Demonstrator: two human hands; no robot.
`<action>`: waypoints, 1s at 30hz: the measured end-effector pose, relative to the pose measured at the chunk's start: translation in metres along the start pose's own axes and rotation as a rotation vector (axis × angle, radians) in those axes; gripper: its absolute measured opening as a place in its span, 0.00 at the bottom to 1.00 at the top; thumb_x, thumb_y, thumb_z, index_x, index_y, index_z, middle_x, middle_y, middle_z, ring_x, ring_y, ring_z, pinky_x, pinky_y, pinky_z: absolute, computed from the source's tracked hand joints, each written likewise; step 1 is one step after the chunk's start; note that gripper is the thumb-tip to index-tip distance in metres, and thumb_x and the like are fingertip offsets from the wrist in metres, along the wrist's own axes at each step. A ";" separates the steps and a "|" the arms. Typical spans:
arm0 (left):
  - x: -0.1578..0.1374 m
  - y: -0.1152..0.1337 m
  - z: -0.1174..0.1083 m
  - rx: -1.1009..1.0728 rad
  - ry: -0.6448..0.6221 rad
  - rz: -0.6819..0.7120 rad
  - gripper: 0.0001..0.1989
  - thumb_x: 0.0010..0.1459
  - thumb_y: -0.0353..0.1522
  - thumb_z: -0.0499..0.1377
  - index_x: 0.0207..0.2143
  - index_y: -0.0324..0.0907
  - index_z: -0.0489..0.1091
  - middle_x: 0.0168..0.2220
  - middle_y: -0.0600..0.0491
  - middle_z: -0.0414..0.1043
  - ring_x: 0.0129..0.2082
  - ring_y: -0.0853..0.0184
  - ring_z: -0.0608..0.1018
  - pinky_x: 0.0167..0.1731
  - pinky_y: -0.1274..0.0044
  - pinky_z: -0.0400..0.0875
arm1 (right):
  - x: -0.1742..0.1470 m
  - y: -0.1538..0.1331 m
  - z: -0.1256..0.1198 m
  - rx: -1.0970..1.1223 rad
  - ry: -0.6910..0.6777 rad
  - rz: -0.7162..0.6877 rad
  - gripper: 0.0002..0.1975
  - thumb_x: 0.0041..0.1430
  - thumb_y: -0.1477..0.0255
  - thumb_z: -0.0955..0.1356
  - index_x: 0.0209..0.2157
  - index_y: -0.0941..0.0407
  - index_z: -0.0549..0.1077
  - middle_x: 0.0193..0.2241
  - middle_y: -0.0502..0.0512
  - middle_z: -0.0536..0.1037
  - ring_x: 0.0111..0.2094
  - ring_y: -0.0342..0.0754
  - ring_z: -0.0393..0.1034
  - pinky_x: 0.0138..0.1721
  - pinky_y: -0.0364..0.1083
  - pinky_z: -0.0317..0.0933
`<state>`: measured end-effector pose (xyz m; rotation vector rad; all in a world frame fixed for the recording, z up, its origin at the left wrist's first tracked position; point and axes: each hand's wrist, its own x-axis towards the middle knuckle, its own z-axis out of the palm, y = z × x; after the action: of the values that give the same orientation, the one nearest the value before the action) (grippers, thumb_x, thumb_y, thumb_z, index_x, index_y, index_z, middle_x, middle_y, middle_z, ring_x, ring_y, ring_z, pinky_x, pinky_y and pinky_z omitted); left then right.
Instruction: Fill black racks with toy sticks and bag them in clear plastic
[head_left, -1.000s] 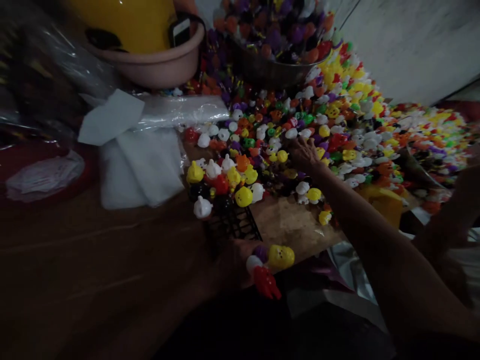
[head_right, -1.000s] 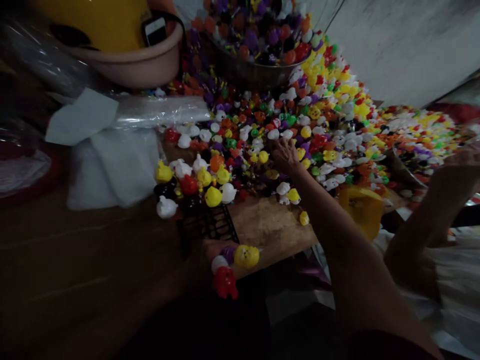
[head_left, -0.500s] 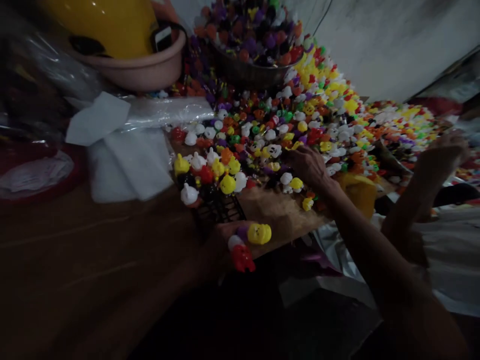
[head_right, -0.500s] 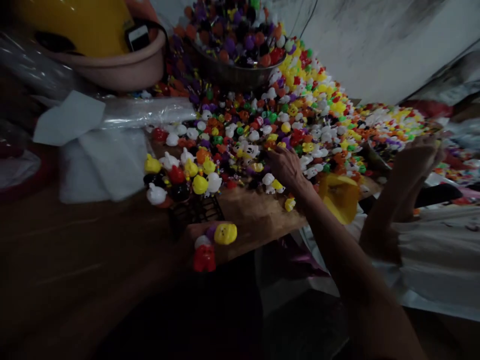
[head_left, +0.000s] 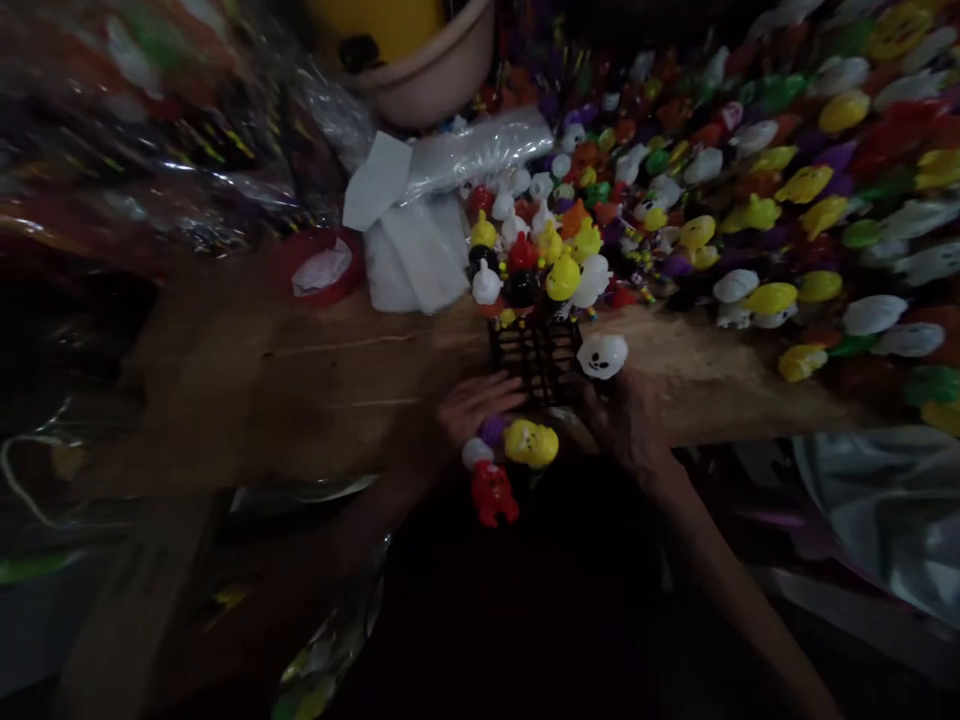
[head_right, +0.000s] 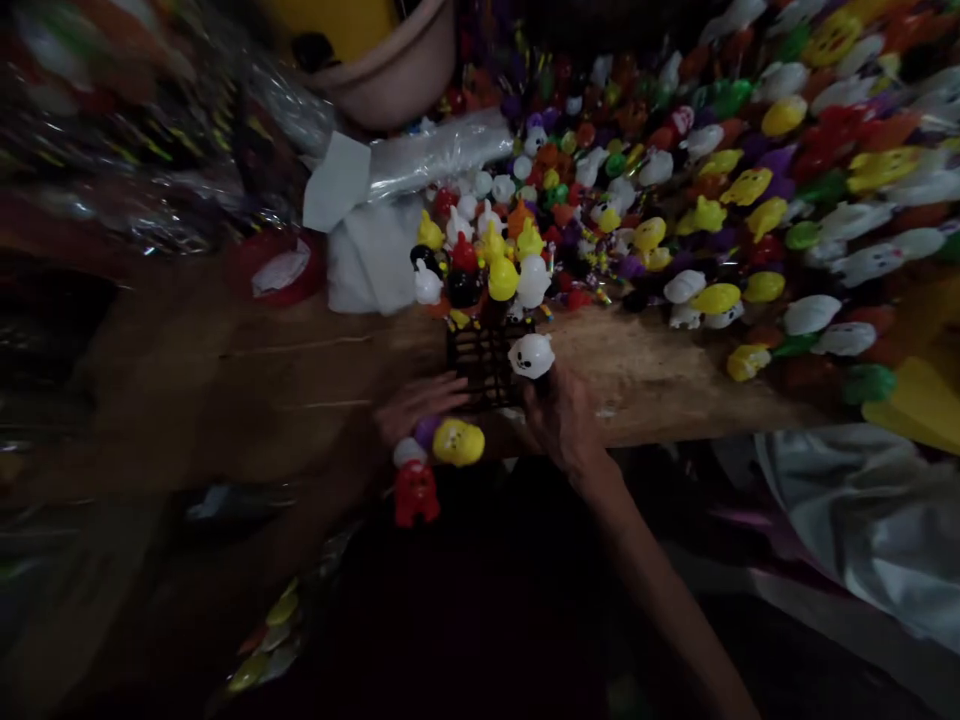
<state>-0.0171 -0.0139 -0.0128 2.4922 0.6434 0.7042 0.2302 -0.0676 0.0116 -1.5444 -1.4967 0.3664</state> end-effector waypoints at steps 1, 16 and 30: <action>-0.002 0.001 0.001 0.031 0.014 0.027 0.18 0.72 0.34 0.52 0.60 0.39 0.67 0.64 0.42 0.66 0.67 0.59 0.66 0.65 0.61 0.65 | 0.004 -0.003 0.003 0.021 0.010 -0.022 0.09 0.61 0.65 0.67 0.36 0.55 0.75 0.30 0.57 0.79 0.29 0.51 0.73 0.30 0.49 0.68; 0.000 0.009 0.000 0.143 -0.041 0.068 0.20 0.69 0.23 0.47 0.60 0.36 0.66 0.60 0.44 0.71 0.66 0.62 0.68 0.65 0.66 0.68 | 0.045 -0.009 0.075 0.062 -0.040 -0.005 0.12 0.61 0.61 0.70 0.32 0.54 0.80 0.28 0.54 0.81 0.30 0.51 0.75 0.33 0.48 0.68; 0.003 0.015 0.008 0.117 0.080 0.029 0.20 0.70 0.25 0.47 0.61 0.32 0.64 0.60 0.42 0.71 0.67 0.60 0.66 0.67 0.65 0.65 | 0.041 -0.016 0.074 0.193 -0.016 0.283 0.15 0.53 0.59 0.74 0.28 0.58 0.79 0.27 0.52 0.81 0.30 0.48 0.75 0.32 0.44 0.69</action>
<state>-0.0054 -0.0266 -0.0096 2.5963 0.6968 0.8015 0.1734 -0.0040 -0.0001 -1.6008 -1.2166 0.6683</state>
